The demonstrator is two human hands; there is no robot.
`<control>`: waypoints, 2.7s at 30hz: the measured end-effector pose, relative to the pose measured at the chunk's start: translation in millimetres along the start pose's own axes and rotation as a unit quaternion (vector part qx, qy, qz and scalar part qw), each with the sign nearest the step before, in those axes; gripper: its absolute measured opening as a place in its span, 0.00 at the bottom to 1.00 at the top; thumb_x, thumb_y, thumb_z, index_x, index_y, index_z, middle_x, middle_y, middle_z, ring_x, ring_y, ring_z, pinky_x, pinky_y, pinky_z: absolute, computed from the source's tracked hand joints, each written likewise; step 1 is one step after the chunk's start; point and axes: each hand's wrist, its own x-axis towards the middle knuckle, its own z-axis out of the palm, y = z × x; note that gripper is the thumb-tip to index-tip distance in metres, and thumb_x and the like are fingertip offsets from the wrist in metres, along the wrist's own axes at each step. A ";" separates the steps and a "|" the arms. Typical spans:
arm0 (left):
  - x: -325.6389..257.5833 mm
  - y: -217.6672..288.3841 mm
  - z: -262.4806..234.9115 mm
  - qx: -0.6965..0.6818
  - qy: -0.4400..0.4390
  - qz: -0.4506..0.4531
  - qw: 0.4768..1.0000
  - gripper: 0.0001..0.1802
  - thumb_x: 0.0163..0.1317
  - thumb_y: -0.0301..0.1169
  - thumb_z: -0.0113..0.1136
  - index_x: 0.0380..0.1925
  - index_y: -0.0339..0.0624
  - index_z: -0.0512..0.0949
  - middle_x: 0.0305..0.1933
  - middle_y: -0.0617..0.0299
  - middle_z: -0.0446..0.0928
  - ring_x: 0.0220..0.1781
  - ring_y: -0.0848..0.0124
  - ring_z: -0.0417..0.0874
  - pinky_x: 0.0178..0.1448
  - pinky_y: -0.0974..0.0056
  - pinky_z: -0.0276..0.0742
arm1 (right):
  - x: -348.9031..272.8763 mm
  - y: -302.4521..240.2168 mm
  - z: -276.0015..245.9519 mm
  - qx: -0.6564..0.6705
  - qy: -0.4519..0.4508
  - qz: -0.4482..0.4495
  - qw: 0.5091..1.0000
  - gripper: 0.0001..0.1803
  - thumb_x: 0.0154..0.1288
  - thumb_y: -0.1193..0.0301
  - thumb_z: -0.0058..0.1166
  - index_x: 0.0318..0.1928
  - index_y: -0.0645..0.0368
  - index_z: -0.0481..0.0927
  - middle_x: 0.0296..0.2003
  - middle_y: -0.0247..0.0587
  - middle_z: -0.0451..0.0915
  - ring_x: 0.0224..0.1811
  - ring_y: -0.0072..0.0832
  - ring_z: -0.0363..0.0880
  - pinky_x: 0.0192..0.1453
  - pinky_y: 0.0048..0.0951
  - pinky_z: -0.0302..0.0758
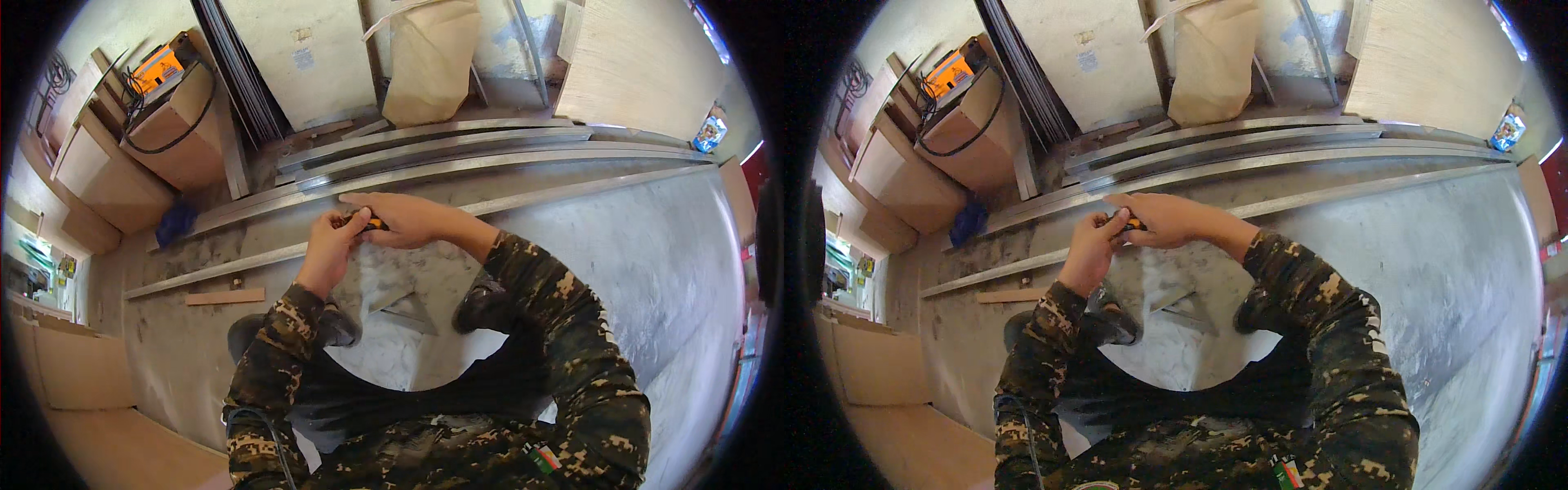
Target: Measuring metal profiles using a tape measure and marking them in a workshop.
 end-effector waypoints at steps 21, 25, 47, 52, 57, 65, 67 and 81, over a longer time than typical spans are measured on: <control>-46.6 -46.6 -326.5 -0.226 0.105 0.001 0.969 0.09 0.64 0.34 0.56 0.37 0.41 0.74 0.31 0.59 0.76 0.31 0.66 0.76 0.37 0.61 0.72 | -157.4 133.5 -56.0 0.110 -0.127 0.313 0.935 0.20 0.59 0.71 0.57 0.52 0.63 0.74 0.36 0.34 0.76 0.42 0.24 0.75 0.53 0.28 0.72; -52.1 -56.4 -268.4 -0.208 -0.043 -0.055 0.976 0.23 0.60 0.28 0.59 0.55 0.48 0.66 0.50 0.57 0.72 0.47 0.62 0.76 0.47 0.57 0.75 | -119.1 86.5 -21.4 0.182 -0.228 0.230 0.929 0.21 0.63 0.67 0.56 0.53 0.63 0.73 0.39 0.33 0.76 0.42 0.25 0.75 0.50 0.28 0.73; -72.8 -37.2 -249.8 0.180 0.025 0.099 0.978 0.21 0.65 0.32 0.52 0.57 0.36 0.68 0.51 0.58 0.76 0.53 0.70 0.75 0.57 0.66 0.70 | -106.9 89.3 -8.8 -0.018 -0.357 0.357 0.863 0.20 0.66 0.57 0.48 0.48 0.60 0.77 0.26 0.36 0.78 0.27 0.25 0.77 0.32 0.29 0.75; -151.4 88.8 -72.1 0.297 -0.242 0.407 0.829 0.13 0.69 0.33 0.46 0.40 0.37 0.77 0.41 0.54 0.79 0.42 0.61 0.80 0.47 0.62 0.75 | -109.2 99.7 -5.3 -0.035 -0.364 0.394 0.843 0.23 0.65 0.51 0.48 0.47 0.57 0.78 0.31 0.43 0.80 0.29 0.32 0.78 0.36 0.34 0.75; -195.4 121.5 26.3 0.160 -0.429 0.552 0.697 0.11 0.67 0.31 0.49 0.39 0.36 0.77 0.39 0.56 0.78 0.40 0.64 0.80 0.45 0.64 0.76 | -107.6 105.6 -6.7 -0.099 -0.397 0.341 0.846 0.24 0.64 0.50 0.48 0.48 0.57 0.78 0.35 0.45 0.81 0.34 0.34 0.79 0.41 0.37 0.74; -214.4 124.1 61.7 0.126 -0.464 0.567 0.669 0.08 0.63 0.29 0.53 0.37 0.36 0.76 0.36 0.61 0.78 0.37 0.70 0.79 0.42 0.68 0.76 | -118.9 107.4 -15.6 -0.087 -0.361 0.309 0.875 0.24 0.64 0.52 0.47 0.48 0.59 0.77 0.36 0.46 0.81 0.33 0.35 0.80 0.41 0.35 0.75; -210.4 123.8 58.1 0.134 -0.436 0.557 0.694 0.07 0.63 0.28 0.54 0.37 0.36 0.76 0.35 0.62 0.78 0.36 0.71 0.79 0.42 0.69 0.76 | -121.2 108.4 -18.1 -0.045 -0.347 0.350 0.869 0.24 0.64 0.52 0.48 0.48 0.59 0.77 0.36 0.45 0.81 0.34 0.32 0.79 0.41 0.34 0.74; -6.9 -64.9 -38.8 -0.115 0.116 -0.210 0.964 0.43 0.62 0.50 0.56 0.69 0.46 0.46 0.70 0.47 0.46 0.57 0.52 0.68 0.60 0.40 0.65 | -98.8 80.1 -22.5 0.187 -0.206 0.283 0.918 0.24 0.70 0.51 0.41 0.45 0.61 0.76 0.28 0.28 0.72 0.30 0.19 0.66 0.34 0.24 0.67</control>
